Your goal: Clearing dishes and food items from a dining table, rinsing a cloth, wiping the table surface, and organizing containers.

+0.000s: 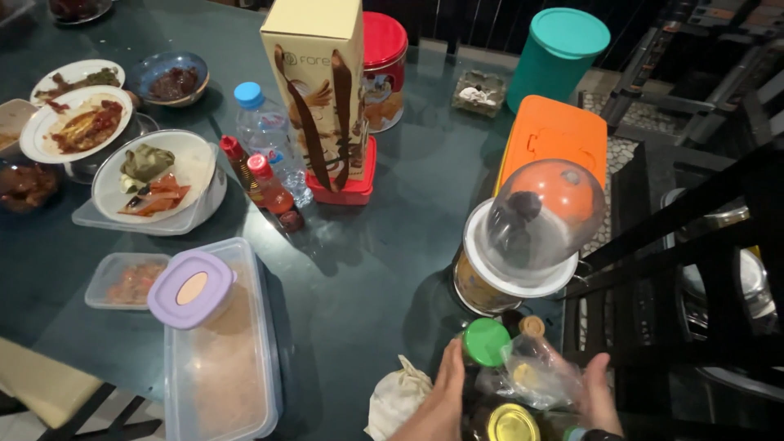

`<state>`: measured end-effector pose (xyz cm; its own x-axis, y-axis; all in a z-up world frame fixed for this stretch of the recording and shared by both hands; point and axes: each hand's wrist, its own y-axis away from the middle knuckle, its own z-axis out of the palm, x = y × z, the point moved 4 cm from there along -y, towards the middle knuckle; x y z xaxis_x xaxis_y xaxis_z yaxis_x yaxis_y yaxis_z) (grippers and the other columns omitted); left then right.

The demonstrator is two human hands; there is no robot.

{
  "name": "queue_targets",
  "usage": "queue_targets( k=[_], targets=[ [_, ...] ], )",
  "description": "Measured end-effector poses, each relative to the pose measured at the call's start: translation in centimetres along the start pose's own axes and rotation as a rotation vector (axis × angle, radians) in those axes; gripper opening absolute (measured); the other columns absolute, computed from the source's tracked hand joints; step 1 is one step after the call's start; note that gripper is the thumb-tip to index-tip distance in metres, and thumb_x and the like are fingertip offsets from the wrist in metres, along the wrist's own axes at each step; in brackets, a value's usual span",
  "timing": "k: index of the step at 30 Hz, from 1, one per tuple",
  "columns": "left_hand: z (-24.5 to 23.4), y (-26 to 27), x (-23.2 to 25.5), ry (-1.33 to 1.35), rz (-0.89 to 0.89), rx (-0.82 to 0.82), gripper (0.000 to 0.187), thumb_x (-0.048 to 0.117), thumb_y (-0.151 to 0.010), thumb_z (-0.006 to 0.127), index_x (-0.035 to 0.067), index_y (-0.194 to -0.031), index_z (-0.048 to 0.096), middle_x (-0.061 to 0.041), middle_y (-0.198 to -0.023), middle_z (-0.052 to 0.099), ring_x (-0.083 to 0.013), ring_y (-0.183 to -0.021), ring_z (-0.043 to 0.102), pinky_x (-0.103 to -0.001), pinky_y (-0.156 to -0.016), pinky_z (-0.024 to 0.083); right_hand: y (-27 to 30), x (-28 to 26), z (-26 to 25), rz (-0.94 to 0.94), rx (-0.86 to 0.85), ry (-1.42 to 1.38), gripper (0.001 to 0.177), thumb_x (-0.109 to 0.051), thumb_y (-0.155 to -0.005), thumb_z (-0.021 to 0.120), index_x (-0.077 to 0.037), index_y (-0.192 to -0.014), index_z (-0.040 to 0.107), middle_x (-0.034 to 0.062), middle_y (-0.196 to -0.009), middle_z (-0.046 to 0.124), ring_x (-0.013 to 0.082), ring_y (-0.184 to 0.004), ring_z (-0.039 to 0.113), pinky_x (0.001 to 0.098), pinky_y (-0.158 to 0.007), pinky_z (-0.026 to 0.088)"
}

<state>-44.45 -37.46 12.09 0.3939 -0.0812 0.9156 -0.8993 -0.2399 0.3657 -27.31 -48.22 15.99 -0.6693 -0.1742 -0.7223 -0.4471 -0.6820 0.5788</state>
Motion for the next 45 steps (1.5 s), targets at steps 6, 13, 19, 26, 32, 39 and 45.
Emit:
queue_targets(
  k=[6,13,19,26,32,39,45],
  targets=[
    [-3.1,-0.6,-6.9,-0.164,0.253,0.08,0.129,0.034,-0.071,0.087,0.003,-0.162,0.001,-0.016,-0.173,0.006,-0.0278,-0.159,0.012,-0.034,-0.126,0.013,-7.4,1.6,-17.1,-0.259,-0.054,0.085,0.134,-0.088,-0.059,0.03,0.005,-0.155,0.037,0.0241,-0.167,0.04,0.0389,-0.154,0.036,0.0604,-0.121,0.023],
    [-7.7,1.4,-7.7,-0.231,0.219,0.459,0.067,0.028,-0.096,0.066,0.008,-0.154,0.04,-0.013,-0.157,0.048,-0.0307,-0.147,0.041,-0.045,-0.116,0.032,4.9,-3.6,-2.3,-0.639,-0.105,0.722,0.077,-0.042,-0.087,0.051,0.009,-0.144,0.05,0.0211,-0.159,0.051,0.0272,-0.153,0.043,0.0415,-0.128,0.027],
    [-10.1,3.3,-4.9,-0.197,0.185,0.455,0.054,0.031,-0.099,0.058,0.006,-0.147,0.05,-0.015,-0.151,0.054,-0.0311,-0.141,0.048,-0.046,-0.113,0.035,9.6,-2.0,13.1,-0.914,0.105,1.24,0.037,-0.011,-0.092,0.057,-0.013,-0.124,0.076,-0.002,-0.134,0.077,0.0119,-0.136,0.065,0.0277,-0.115,0.043],
    [-12.2,5.1,-4.0,-0.181,0.177,0.463,0.05,0.027,-0.1,0.056,0.006,-0.144,0.053,-0.013,-0.149,0.057,-0.0301,-0.139,0.051,-0.043,-0.113,0.037,-4.3,20.3,4.0,-0.758,-0.159,1.443,0.067,-0.042,-0.092,0.065,-0.018,-0.152,0.05,0.0118,-0.162,0.041,0.0326,-0.148,0.038,0.0414,-0.121,0.029],
    [-14.6,7.2,-4.5,-0.23,0.281,0.588,0.045,0.022,-0.098,0.059,0.004,-0.139,0.057,-0.013,-0.142,0.062,-0.0293,-0.132,0.058,-0.04,-0.112,0.04,-5.2,27.5,8.9,-1.471,0.816,1.848,0.056,-0.059,-0.098,0.041,-0.031,-0.145,0.051,0.0157,-0.14,0.061,0.0478,-0.125,0.062,0.0544,-0.103,0.044],
    [-17.1,8.9,-4.2,-0.197,0.305,0.666,0.045,0.022,-0.096,0.062,0.004,-0.137,0.059,-0.011,-0.139,0.065,-0.0265,-0.131,0.06,-0.036,-0.112,0.041,-4.4,27.7,10.5,-1.398,0.321,1.959,0.06,-0.058,-0.103,0.035,-0.026,-0.152,0.048,-0.0003,-0.16,0.046,0.0527,-0.143,0.043,0.0594,-0.104,0.044],
    [-17.7,6.5,-6.5,-0.23,0.33,0.718,0.047,0.02,-0.095,0.061,0.004,-0.139,0.058,-0.015,-0.141,0.062,-0.0294,-0.132,0.059,-0.037,-0.113,0.041,-10.5,23.8,12.7,-0.716,-0.219,1.733,0.075,-0.05,-0.105,0.036,-0.013,-0.166,0.01,0.0091,-0.175,0.007,0.0494,-0.155,0.007,0.0636,-0.118,0.013]
  ],
)
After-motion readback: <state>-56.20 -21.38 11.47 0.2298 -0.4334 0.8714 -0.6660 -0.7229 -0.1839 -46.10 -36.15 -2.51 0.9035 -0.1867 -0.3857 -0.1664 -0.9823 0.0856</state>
